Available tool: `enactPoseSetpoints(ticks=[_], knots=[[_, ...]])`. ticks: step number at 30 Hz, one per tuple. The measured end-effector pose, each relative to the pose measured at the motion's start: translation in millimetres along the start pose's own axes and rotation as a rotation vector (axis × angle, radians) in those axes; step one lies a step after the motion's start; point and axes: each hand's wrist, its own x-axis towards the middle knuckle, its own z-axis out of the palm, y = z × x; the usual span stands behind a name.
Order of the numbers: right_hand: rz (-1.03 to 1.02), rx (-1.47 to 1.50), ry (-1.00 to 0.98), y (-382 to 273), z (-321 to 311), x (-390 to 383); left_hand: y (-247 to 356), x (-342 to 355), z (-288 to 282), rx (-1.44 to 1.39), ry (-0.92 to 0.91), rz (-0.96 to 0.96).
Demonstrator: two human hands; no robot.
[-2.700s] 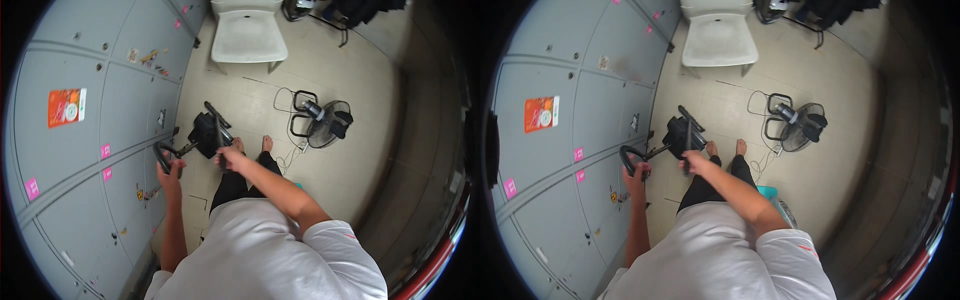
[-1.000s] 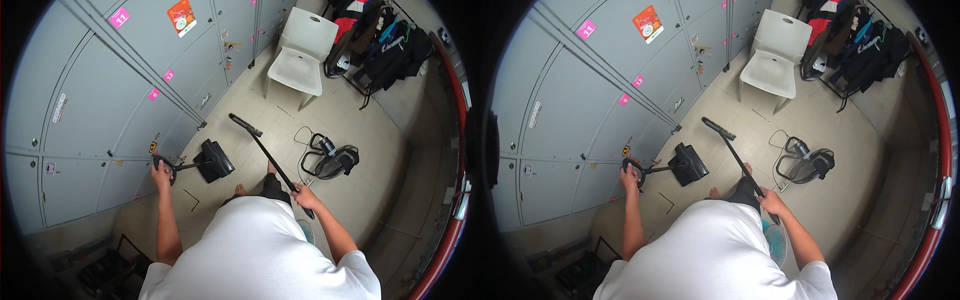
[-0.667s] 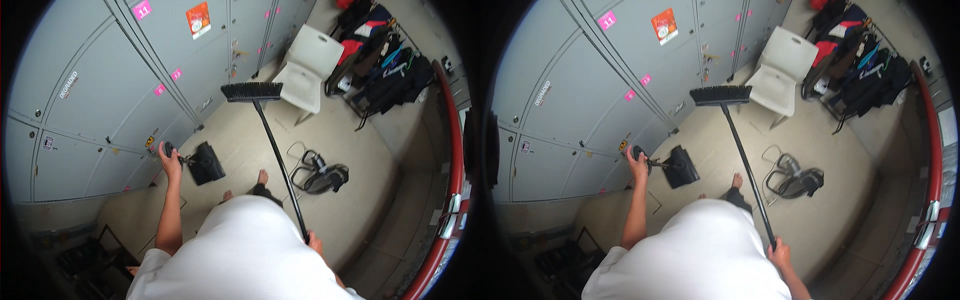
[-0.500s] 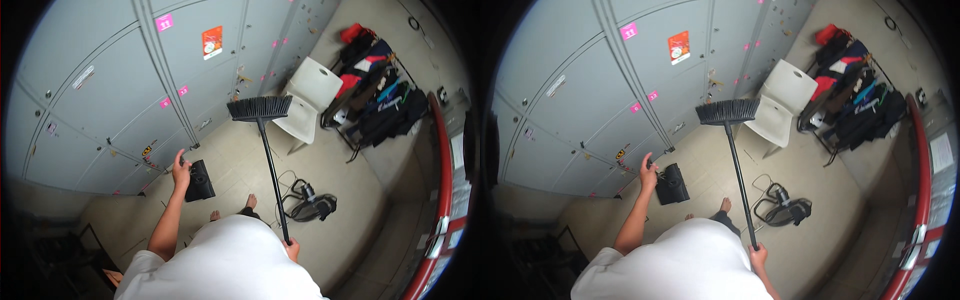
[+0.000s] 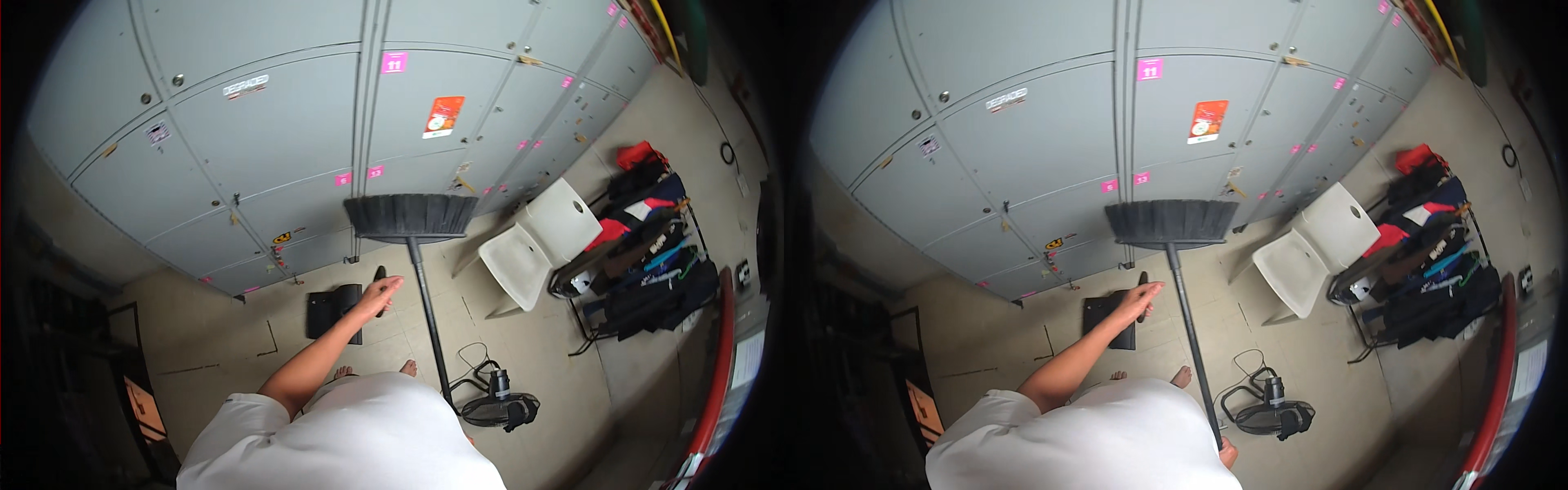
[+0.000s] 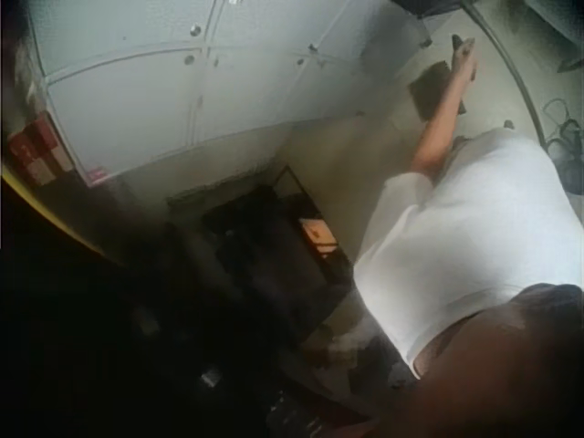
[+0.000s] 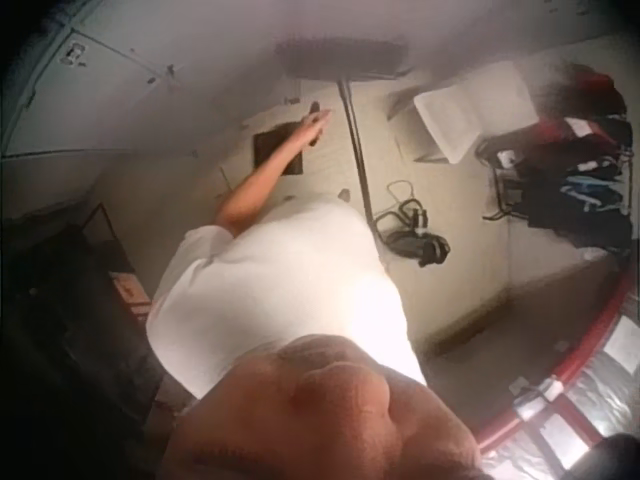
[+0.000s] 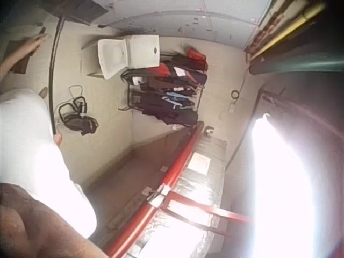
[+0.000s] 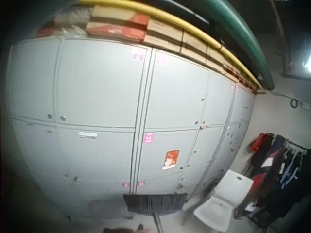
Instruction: The person sweeps the floor using a broom and a dustpan, moving a chair and picking up a fan cover by hand.
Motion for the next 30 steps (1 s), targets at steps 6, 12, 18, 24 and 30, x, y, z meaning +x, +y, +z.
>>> enactPoseSetpoints(ticks=[6, 12, 18, 24, 30], knots=[[-0.261, -0.363, -0.103, 22, 35, 47, -14, -9, -15, -0.074, 0.038, 0.029], [-0.083, -0.622, -0.514, -79, 36, 122, -15, -28, -20, -0.114, 0.204, 0.027], [-0.298, -0.168, -0.338, -232, 14, 184, -19, -29, -27, 0.070, 0.351, 0.031], [-0.405, -0.304, -0.492, -252, 31, 175, -28, -26, -28, 0.114, 0.454, -0.001], [-0.246, -0.499, -0.502, -147, 63, 128, -22, -33, -38, 0.045, 0.377, 0.031]])
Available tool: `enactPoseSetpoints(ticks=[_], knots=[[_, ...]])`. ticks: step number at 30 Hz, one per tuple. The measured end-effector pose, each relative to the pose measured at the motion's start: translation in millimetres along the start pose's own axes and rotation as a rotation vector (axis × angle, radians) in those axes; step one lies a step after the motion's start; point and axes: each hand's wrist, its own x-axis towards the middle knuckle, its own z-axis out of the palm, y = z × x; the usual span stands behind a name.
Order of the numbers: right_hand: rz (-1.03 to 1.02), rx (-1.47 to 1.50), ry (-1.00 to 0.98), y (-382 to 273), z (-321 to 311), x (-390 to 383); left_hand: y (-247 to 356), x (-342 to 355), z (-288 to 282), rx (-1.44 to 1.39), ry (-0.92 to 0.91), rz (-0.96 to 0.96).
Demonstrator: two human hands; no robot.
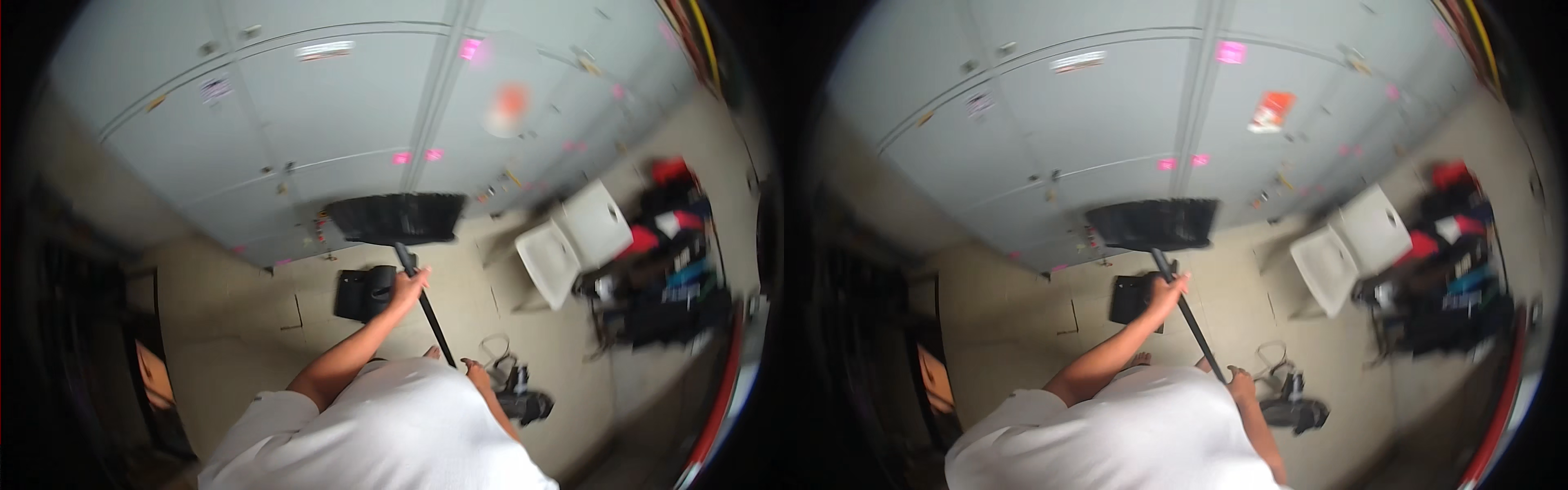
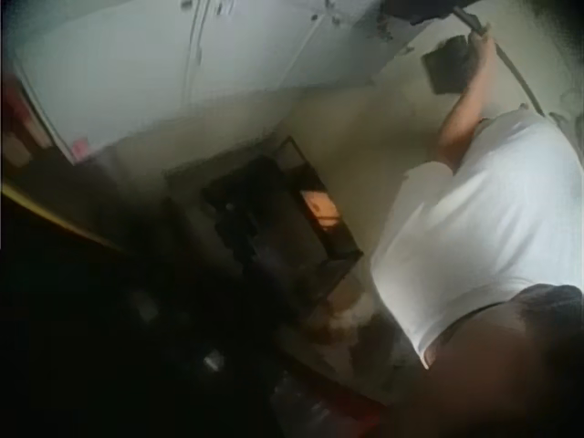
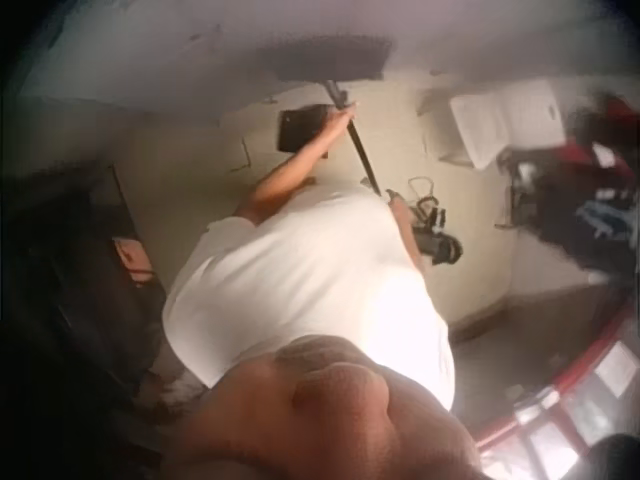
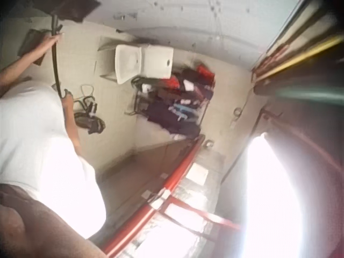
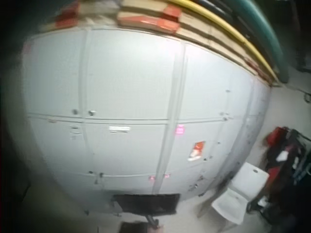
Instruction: The person sweeps the floor using a broom and a dustpan, moving a chair and picking up a fan cover by hand.
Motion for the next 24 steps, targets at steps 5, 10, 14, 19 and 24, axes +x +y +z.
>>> enactPoseSetpoints(ticks=[5, 10, 14, 19, 24], knots=[[0.397, -0.082, -0.127, 45, 43, -65, 12, 0, -6, -0.107, -0.008, -0.087], [0.468, 0.290, 0.180, 39, 68, -125, 12, 1, -19, -0.046, -0.193, -0.018], [0.597, 0.410, 0.225, 32, 80, -157, 15, 11, -17, -0.045, -0.311, 0.023], [0.647, 0.529, 0.327, 43, 69, -168, 39, 29, -4, 0.071, -0.107, 0.003], [0.690, 0.577, 0.374, 76, 31, -149, 39, 28, 24, 0.055, 0.028, -0.053]])
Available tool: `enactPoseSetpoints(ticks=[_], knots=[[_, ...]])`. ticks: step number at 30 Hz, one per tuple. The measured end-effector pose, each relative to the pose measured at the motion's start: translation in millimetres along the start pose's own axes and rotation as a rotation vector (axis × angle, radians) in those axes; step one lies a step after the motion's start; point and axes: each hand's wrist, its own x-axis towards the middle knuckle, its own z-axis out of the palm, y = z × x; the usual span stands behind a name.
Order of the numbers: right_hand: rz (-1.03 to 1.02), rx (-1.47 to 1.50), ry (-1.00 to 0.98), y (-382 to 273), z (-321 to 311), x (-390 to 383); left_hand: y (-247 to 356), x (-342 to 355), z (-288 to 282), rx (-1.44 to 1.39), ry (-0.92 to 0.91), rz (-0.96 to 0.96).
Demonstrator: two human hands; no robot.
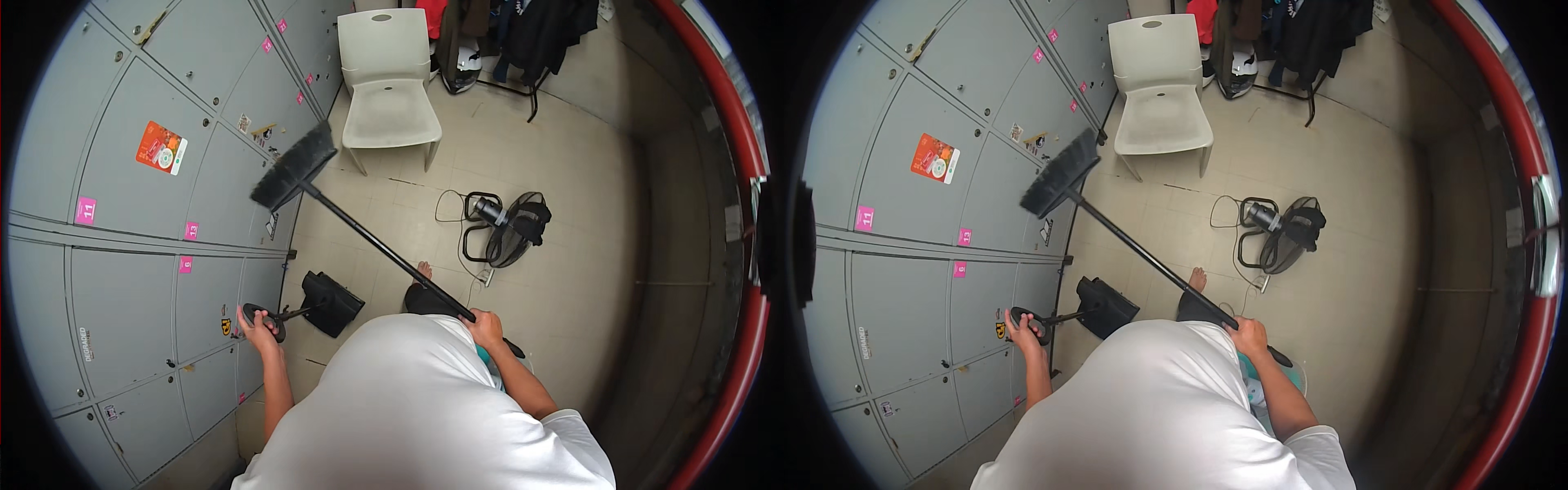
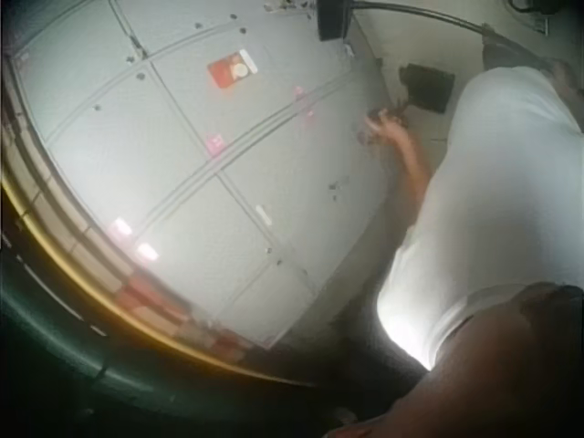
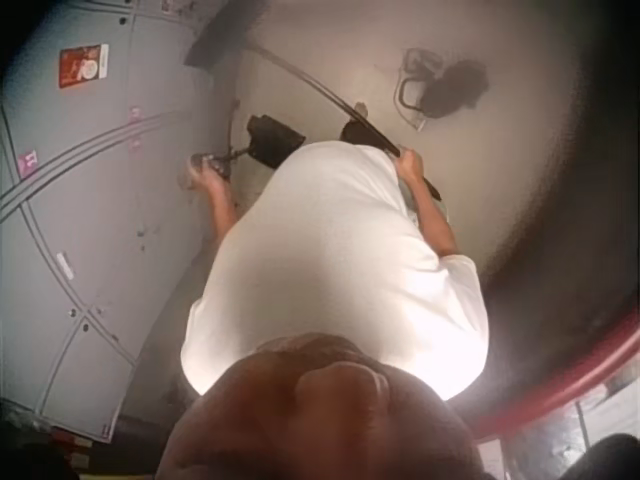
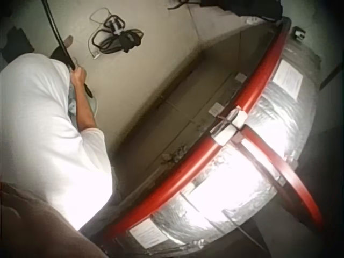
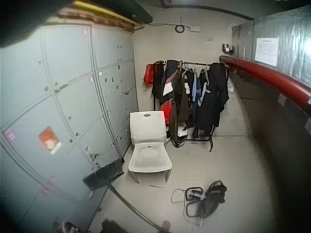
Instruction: The person sweeps the floor using a broom and a dustpan, moving a chair and picking up a fan cover by hand.
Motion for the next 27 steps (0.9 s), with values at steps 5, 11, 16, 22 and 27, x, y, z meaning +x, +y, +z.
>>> enactPoseSetpoints(ticks=[5, 11, 16, 22, 27], knots=[[0.042, 0.082, -0.081, 9, -40, 57, -13, 3, 28, -0.061, 0.039, -0.101], [0.098, 0.226, -0.178, 26, -62, 107, -29, 5, 37, -0.104, 0.032, -0.173], [0.042, 0.380, 0.001, 14, -60, 140, -24, 10, 59, -0.065, 0.073, -0.183], [0.162, 0.481, 0.093, 12, -64, 182, -17, 34, 104, -0.051, 0.047, -0.225], [0.196, 0.355, 0.198, 24, -98, 205, -22, 46, 147, -0.050, 0.037, -0.273]])
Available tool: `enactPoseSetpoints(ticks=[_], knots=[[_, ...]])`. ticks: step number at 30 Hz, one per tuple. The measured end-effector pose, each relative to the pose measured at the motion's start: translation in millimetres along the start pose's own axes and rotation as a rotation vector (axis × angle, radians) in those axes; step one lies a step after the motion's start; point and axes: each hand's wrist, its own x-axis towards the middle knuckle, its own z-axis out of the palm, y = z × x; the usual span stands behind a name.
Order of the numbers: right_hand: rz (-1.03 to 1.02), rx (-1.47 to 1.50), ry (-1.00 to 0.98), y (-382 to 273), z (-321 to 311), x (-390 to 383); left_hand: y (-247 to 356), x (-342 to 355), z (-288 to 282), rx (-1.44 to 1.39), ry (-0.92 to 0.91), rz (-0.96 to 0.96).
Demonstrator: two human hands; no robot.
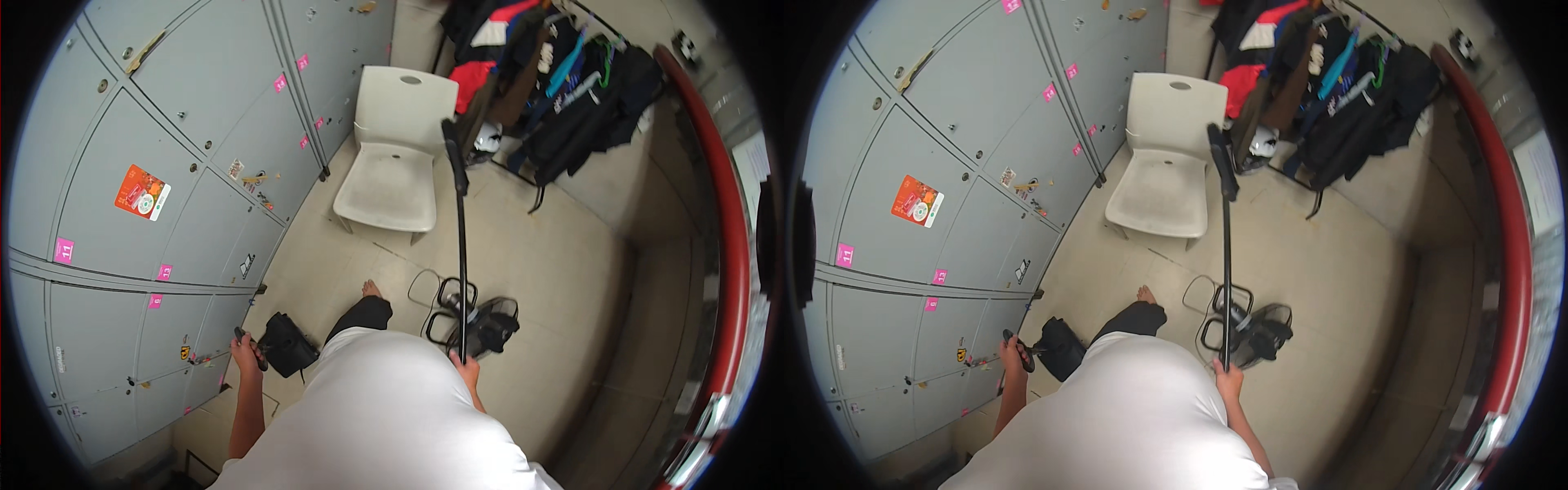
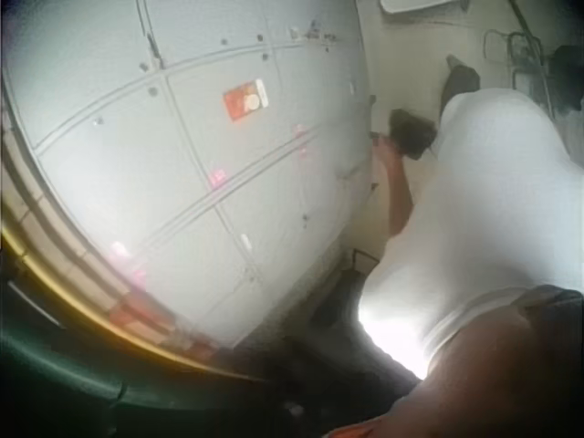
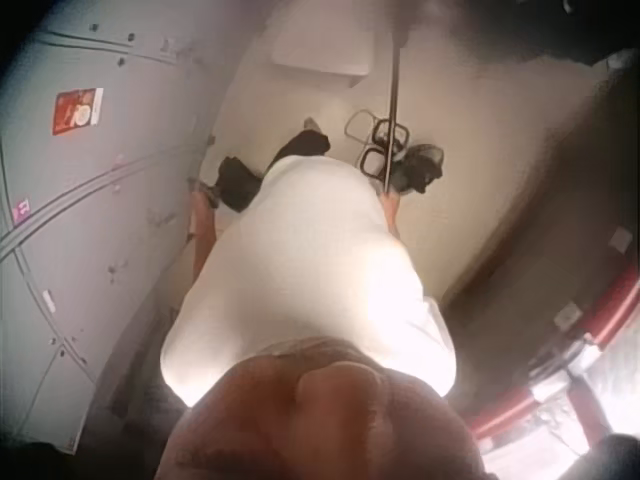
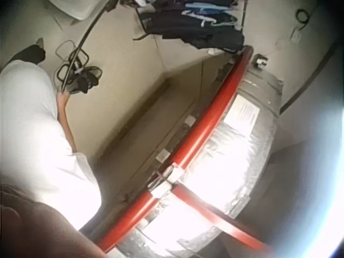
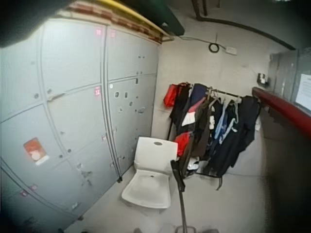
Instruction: The person sweeps the floor using a broom and a dustpan, moving a chair and picking up a fan cover by hand.
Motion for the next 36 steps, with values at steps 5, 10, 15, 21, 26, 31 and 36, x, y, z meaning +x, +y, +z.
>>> enactPoseSetpoints(ticks=[5, 10, 15, 21, 26, 31, 36], knots=[[-0.123, -0.104, -0.002, -56, -45, 29, 4, 0, 52, 0.056, 0.096, 0.033], [-0.322, -0.425, -0.163, -166, -71, 96, 25, 16, 115, 0.069, 0.161, 0.329], [-0.399, -0.674, -0.543, -282, -84, 167, 58, 12, 164, 0.009, 0.095, 0.217], [-0.839, -0.968, -0.889, -431, -34, 198, 69, -11, 222, 0.014, 0.056, 0.108], [-1.225, -0.970, -1.121, -510, 79, 187, 70, -9, 271, -0.082, 0.159, 0.051], [-1.701, -1.184, -1.051, -556, 168, 132, 73, 48, 269, -0.249, 0.463, 0.035], [-2.007, -0.847, -0.908, -605, 126, 107, 33, 106, 232, -0.547, 0.218, -0.253]])
